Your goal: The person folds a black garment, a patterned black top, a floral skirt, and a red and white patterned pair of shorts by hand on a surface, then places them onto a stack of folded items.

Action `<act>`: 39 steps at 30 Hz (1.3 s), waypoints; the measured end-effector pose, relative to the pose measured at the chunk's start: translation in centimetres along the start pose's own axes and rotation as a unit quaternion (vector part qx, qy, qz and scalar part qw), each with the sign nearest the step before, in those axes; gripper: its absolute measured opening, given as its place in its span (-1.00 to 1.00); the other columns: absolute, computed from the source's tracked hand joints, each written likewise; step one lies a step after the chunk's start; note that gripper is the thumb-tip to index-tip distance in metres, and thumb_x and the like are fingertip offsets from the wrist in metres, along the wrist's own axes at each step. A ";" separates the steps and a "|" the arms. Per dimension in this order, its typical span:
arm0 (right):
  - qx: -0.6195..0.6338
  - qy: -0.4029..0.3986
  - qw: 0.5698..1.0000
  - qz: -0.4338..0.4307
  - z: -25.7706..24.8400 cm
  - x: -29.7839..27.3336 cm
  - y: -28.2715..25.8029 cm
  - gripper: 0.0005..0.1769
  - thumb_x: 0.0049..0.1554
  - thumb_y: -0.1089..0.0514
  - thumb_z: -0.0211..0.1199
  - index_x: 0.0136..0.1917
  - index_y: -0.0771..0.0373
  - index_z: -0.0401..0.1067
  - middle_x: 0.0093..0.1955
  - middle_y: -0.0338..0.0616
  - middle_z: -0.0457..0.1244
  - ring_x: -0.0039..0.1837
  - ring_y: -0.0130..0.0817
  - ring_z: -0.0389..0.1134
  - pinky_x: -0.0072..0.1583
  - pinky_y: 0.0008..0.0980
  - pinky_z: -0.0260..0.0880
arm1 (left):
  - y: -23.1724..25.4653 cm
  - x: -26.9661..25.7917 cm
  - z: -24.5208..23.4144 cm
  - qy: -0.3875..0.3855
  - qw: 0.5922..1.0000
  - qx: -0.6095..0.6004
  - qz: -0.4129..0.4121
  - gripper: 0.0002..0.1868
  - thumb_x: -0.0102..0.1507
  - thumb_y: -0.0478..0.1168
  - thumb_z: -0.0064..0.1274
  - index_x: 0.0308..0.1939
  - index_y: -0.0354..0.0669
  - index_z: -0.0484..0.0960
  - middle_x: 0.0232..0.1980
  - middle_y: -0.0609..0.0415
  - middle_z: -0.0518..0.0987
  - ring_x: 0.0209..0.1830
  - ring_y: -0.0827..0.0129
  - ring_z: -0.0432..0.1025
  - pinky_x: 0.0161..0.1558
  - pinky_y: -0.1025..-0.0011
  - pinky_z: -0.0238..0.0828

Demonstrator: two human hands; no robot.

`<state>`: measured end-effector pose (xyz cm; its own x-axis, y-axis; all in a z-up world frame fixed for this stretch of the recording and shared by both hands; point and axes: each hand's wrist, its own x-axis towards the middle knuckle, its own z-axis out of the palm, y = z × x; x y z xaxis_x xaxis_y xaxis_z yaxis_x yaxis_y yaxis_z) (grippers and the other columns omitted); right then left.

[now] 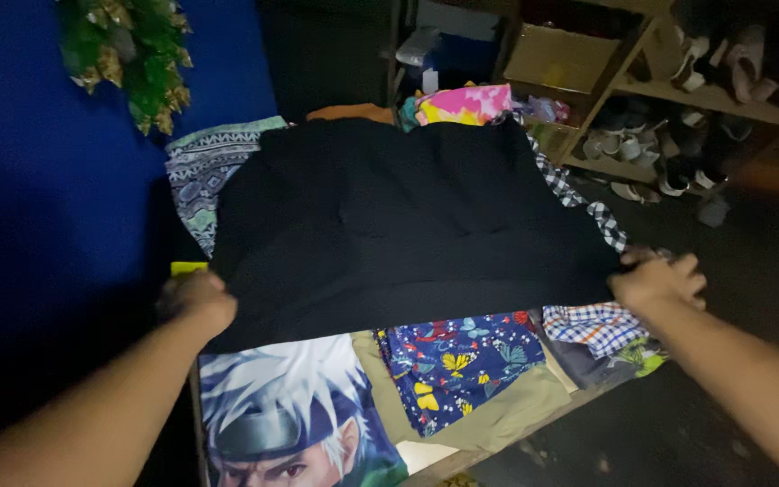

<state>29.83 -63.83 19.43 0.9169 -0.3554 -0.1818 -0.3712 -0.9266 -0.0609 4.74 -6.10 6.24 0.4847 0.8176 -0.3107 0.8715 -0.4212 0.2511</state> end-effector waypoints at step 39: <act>0.111 -0.035 0.785 -0.608 6.9 7.0 -16.9 -0.67 0.03 0.23 0.29 0.07 -0.02 0.59 0.00 -0.13 0.37 0.07 -0.23 0.45 0.18 -0.35 0.46 | 15.1 -4.0 1.6 -0.003 0.987 -0.151 0.054 -0.54 0.30 -0.11 0.11 0.29 0.10 0.49 0.28 -0.13 0.54 0.32 -0.02 0.42 0.33 0.14 0.33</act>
<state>41.52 -49.85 12.40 0.6056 0.7906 0.0901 0.7492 -0.5283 -0.3996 16.07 -16.38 9.78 0.5751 0.7716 -0.2717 0.7530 -0.3694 0.5446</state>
